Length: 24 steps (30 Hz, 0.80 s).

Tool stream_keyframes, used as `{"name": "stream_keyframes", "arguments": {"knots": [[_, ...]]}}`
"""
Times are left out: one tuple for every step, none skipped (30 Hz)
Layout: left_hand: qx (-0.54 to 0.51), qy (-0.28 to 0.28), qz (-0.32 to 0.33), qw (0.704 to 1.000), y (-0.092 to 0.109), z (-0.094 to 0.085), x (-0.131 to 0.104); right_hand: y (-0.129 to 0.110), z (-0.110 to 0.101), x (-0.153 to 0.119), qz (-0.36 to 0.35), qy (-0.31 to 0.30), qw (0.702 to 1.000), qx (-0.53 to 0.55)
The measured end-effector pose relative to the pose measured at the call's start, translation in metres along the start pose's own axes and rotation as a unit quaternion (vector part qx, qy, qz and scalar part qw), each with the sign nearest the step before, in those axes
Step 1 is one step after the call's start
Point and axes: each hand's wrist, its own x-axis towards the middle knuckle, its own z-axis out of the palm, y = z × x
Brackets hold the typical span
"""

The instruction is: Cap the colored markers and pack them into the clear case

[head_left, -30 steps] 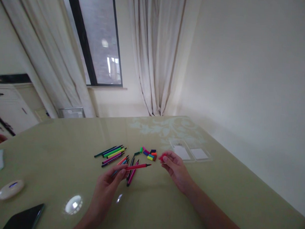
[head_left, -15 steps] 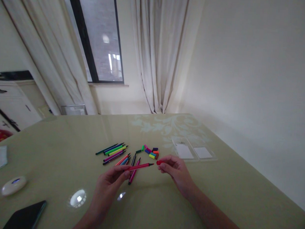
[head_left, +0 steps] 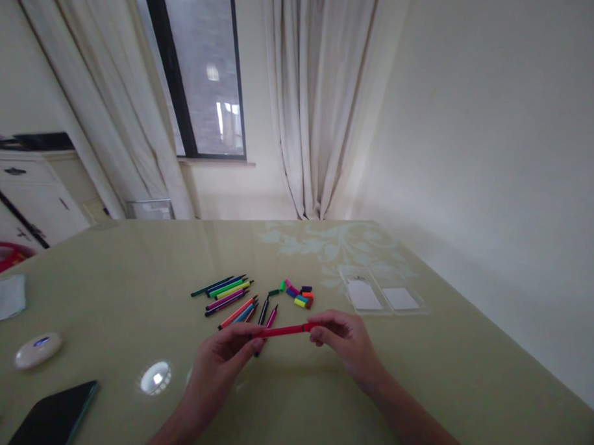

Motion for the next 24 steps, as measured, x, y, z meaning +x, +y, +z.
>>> {"name": "stream_keyframes", "arguments": {"knots": [[0.007, -0.004, 0.010, 1.000, 0.000, 0.000, -0.001, 0.000, 0.000, -0.001, -0.003, 0.001, 1.000, -0.004], [0.015, -0.006, 0.020, 1.000, 0.000, 0.000, -0.001, 0.001, 0.001, -0.002, -0.007, 0.002, 1.000, -0.007], [0.025, -0.006, 0.028, 0.999, 0.000, 0.000, -0.002, 0.001, 0.001, -0.003, -0.011, 0.004, 1.000, -0.011], [0.034, -0.005, 0.033, 0.999, 0.001, -0.001, -0.003, 0.001, 0.001, -0.004, -0.015, 0.005, 1.000, -0.014], [0.043, -0.002, 0.035, 0.998, 0.002, -0.001, -0.004, 0.000, 0.002, -0.005, -0.019, 0.007, 1.000, -0.018], [0.053, 0.001, 0.035, 0.998, 0.003, -0.001, -0.004, 0.000, 0.002, -0.005, -0.023, 0.008, 0.999, -0.021], [0.062, 0.005, 0.034, 0.998, 0.004, -0.002, -0.005, -0.001, 0.002, -0.006, -0.026, 0.009, 0.999, -0.024], [0.071, 0.009, 0.031, 0.997, 0.005, -0.002, -0.005, -0.002, 0.003, -0.007, -0.029, 0.009, 0.999, -0.026], [0.078, 0.012, 0.029, 0.996, 0.006, -0.002, -0.006, -0.004, 0.004, -0.007, -0.033, 0.007, 0.999, -0.029], [0.084, 0.014, 0.027, 0.996, 0.006, -0.002, -0.006, -0.005, 0.004, -0.008, -0.038, 0.004, 0.999, -0.030], [0.087, 0.014, 0.026, 0.996, 0.007, -0.002, -0.006, -0.007, 0.005, -0.008, -0.043, 0.001, 0.999, -0.032], [0.088, 0.014, 0.024, 0.996, 0.007, -0.002, -0.006, -0.008, 0.005, -0.009, -0.049, -0.001, 0.998, -0.035], [0.089, 0.013, 0.022, 0.996, 0.007, -0.001, -0.007, -0.009, 0.006, -0.009, -0.053, -0.003, 0.998, -0.038], [0.088, 0.012, 0.019, 0.996, 0.007, -0.001, -0.007, -0.010, 0.006, -0.010, -0.057, -0.004, 0.998, -0.041], [0.088, 0.011, 0.017, 0.996, 0.007, -0.001, -0.008, -0.011, 0.006, -0.011, -0.059, -0.004, 0.997, -0.044], [0.087, 0.011, 0.015, 0.996, 0.007, 0.000, -0.008, -0.011, 0.006, -0.011, -0.059, -0.004, 0.997, -0.047], [0.086, 0.011, 0.013, 0.996, 0.007, 0.000, -0.008, -0.011, 0.006, -0.012, -0.059, -0.006, 0.997, -0.049], [0.085, 0.010, 0.012, 0.996, 0.007, 0.000, -0.009, -0.011, 0.005, -0.012, -0.058, -0.007, 0.997, -0.050], [0.084, 0.008, 0.011, 0.996, 0.007, 0.000, -0.009, -0.011, 0.005, -0.012, -0.057, -0.008, 0.997, -0.053], [0.086, 0.006, 0.010, 0.996, 0.006, 0.000, -0.009, -0.010, 0.004, -0.012, -0.056, -0.011, 0.997, -0.057], [0.090, 0.003, 0.008, 0.996, 0.005, 0.000, -0.009, -0.010, 0.003, -0.012, -0.053, -0.014, 0.997, -0.063], [0.094, -0.002, 0.007, 0.996, 0.004, 0.001, -0.009, -0.010, 0.002, -0.011, -0.048, -0.017, 0.996, -0.068], [0.101, -0.009, 0.006, 0.995, 0.003, 0.002, -0.009, -0.009, 0.001, -0.010, -0.041, -0.019, 0.996, -0.072], [0.109, -0.022, 0.004, 0.994, 0.002, 0.004, -0.010, -0.009, -0.001, -0.009, -0.031, -0.020, 0.997, -0.072]]}}
